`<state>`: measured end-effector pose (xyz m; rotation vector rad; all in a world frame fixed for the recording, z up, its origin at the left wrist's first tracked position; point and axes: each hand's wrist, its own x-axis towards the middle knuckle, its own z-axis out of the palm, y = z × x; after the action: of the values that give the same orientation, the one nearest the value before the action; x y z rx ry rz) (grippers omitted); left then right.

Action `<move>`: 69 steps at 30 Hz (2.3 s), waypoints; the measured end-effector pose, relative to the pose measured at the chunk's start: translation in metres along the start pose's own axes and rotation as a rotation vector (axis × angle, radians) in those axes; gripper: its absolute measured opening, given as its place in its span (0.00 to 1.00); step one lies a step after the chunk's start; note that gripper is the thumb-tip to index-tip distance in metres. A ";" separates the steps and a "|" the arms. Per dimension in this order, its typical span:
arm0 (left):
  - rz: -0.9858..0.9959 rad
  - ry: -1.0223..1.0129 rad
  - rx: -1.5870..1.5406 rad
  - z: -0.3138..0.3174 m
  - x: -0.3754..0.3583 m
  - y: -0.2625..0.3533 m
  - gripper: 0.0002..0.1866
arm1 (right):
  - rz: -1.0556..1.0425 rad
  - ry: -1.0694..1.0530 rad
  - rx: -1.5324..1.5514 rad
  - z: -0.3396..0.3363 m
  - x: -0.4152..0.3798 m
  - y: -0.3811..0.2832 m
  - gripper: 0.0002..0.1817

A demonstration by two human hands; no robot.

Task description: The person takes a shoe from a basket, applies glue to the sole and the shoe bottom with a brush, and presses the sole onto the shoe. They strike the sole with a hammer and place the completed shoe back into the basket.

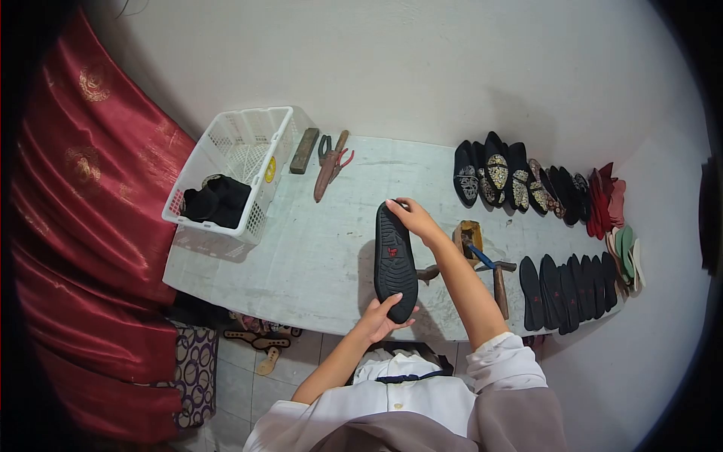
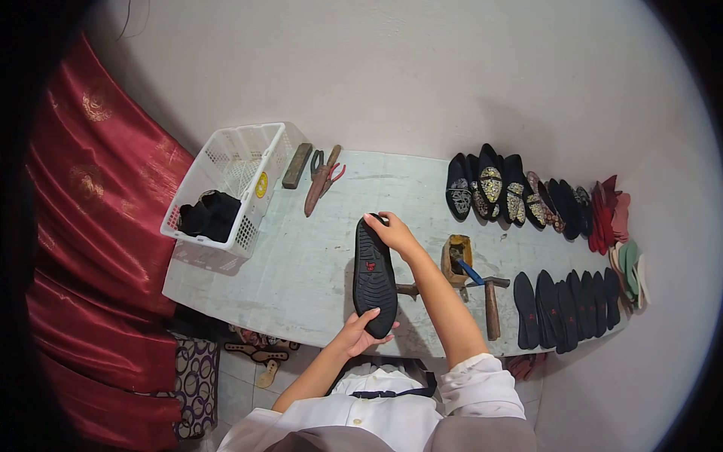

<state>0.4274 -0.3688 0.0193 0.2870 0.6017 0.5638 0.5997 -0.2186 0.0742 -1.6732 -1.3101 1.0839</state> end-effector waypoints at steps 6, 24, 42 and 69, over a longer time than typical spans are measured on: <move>-0.012 0.008 0.028 0.001 -0.003 0.003 0.18 | 0.062 -0.108 0.017 -0.001 0.001 -0.012 0.31; -0.096 -0.024 0.142 0.027 -0.050 0.067 0.19 | 0.224 0.002 0.032 0.001 0.000 -0.035 0.38; 0.086 -0.034 0.335 0.055 -0.079 0.117 0.18 | 0.001 -0.054 0.149 -0.026 0.003 -0.108 0.40; 1.112 0.487 0.291 -0.074 -0.173 0.151 0.30 | -0.737 -0.874 -0.149 0.035 -0.075 -0.157 0.30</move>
<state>0.2024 -0.3384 0.1012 0.7842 0.9835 1.6516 0.5028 -0.2576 0.2170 -0.6160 -2.3405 1.2828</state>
